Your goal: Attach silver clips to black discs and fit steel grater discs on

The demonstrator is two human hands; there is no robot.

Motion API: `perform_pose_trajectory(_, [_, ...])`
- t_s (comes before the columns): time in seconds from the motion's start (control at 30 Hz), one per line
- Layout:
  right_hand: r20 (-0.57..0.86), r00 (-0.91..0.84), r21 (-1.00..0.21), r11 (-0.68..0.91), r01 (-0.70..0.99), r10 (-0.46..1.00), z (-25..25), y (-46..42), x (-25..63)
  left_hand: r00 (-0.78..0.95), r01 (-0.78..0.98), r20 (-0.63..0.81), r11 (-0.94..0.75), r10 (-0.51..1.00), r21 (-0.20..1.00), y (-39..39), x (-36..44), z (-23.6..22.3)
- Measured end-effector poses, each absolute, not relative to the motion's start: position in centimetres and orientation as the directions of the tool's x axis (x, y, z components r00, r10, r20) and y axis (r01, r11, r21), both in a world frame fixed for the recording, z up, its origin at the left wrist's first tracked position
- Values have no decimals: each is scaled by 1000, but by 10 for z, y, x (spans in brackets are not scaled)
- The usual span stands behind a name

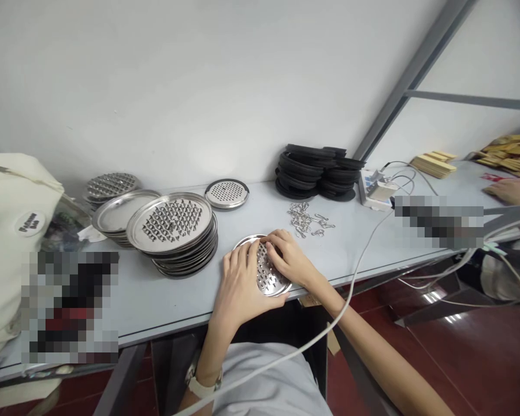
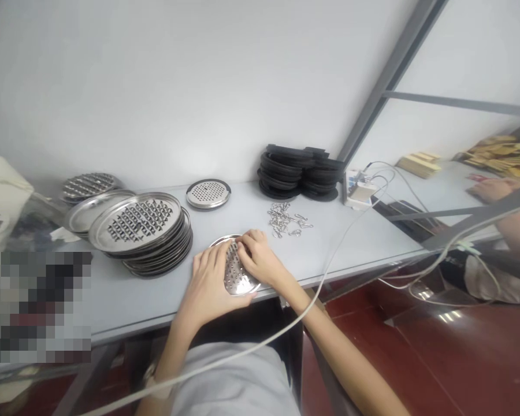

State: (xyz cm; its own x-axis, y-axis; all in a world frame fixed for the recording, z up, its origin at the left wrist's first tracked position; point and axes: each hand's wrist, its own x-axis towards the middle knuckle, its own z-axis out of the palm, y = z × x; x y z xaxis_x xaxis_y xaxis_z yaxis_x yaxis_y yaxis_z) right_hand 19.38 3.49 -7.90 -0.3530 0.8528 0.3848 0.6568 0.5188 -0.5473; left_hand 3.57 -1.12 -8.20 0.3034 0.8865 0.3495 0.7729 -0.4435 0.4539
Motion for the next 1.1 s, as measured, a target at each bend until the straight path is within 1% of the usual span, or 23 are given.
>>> perform_pose_trajectory(0.23, [392,-361,-531,528,663,846,-82,37,195,288,768,344,-430,894,474,-12,36,-82])
perform_pose_trajectory(0.47, [379,-339,-537,503,678,861,-81,35,194,248,762,319,-388,915,518,-11,33,-88])
perform_pose_trajectory(0.53, [386,-343,-505,507,698,856,-82,35,194,257,755,315,-393,914,525,-10,32,-89])
perform_pose_trajectory(0.67, [409,-339,-399,500,768,847,-84,35,194,292,745,325,-427,900,512,-8,31,-88])
perform_pose_trajectory(0.77, [409,-345,-366,498,786,845,-83,35,194,318,758,321,-443,892,479,-8,31,-86])
perform_pose_trajectory(0.93, [421,-331,-402,501,767,845,-80,33,192,310,795,313,-425,898,433,-10,32,-87])
perform_pose_trajectory(1.1, [432,-277,-449,471,759,858,-83,33,192,337,801,332,-454,881,390,-10,32,-89])
